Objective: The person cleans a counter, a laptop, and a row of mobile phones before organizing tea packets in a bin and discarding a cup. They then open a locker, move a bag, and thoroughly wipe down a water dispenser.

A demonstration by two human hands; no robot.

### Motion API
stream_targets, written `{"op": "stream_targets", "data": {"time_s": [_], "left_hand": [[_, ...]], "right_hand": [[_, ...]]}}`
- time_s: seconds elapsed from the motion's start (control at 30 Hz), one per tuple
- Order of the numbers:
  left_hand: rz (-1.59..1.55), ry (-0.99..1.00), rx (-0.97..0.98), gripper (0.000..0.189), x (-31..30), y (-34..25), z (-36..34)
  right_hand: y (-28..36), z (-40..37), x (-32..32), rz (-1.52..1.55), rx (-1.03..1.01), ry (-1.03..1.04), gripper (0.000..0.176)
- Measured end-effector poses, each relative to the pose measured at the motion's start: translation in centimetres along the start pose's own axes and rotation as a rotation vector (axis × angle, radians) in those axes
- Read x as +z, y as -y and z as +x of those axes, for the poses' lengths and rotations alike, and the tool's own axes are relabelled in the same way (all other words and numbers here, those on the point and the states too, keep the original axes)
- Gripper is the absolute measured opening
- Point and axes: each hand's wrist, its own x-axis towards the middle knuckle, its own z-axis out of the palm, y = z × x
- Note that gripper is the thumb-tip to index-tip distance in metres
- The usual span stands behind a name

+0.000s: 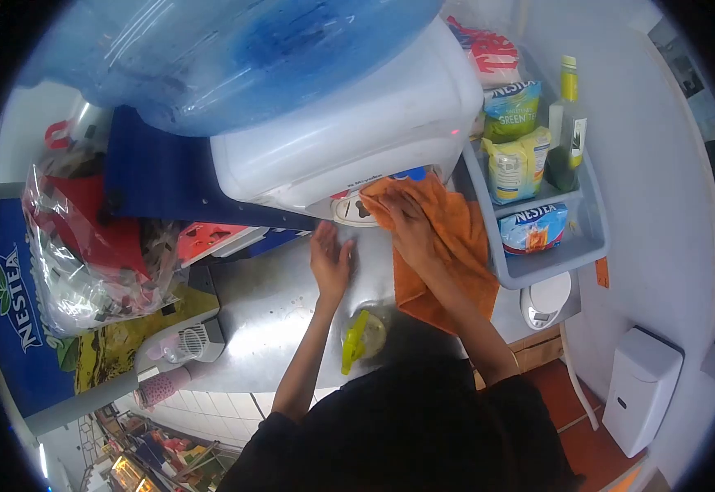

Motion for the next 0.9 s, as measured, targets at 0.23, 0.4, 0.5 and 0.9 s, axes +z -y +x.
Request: {"op": "stream_targets", "data": {"time_s": [0.23, 0.4, 0.5, 0.9], "left_hand": [[-0.335, -0.002, -0.412, 0.040, 0.8, 1.9, 1.5], [-0.312, 0.040, -0.542, 0.037, 0.3, 0.9, 2.3], [-0.288, 0.054, -0.561, 0.035, 0.3, 0.7, 1.9], [-0.772, 0.030, -0.660, 0.053, 2.4, -0.6, -0.2]], "right_hand": [[-0.1, -1.5, 0.5, 0.298, 0.364, 0.033, 0.050], [0.2, 0.5, -0.7, 0.312, 0.184, 0.089, 0.052], [2.0, 1.9, -0.9, 0.066, -0.021, 0.127, 0.056], [-0.6, -2.7, 0.9, 0.175, -0.015, -0.049, 0.053]]}}
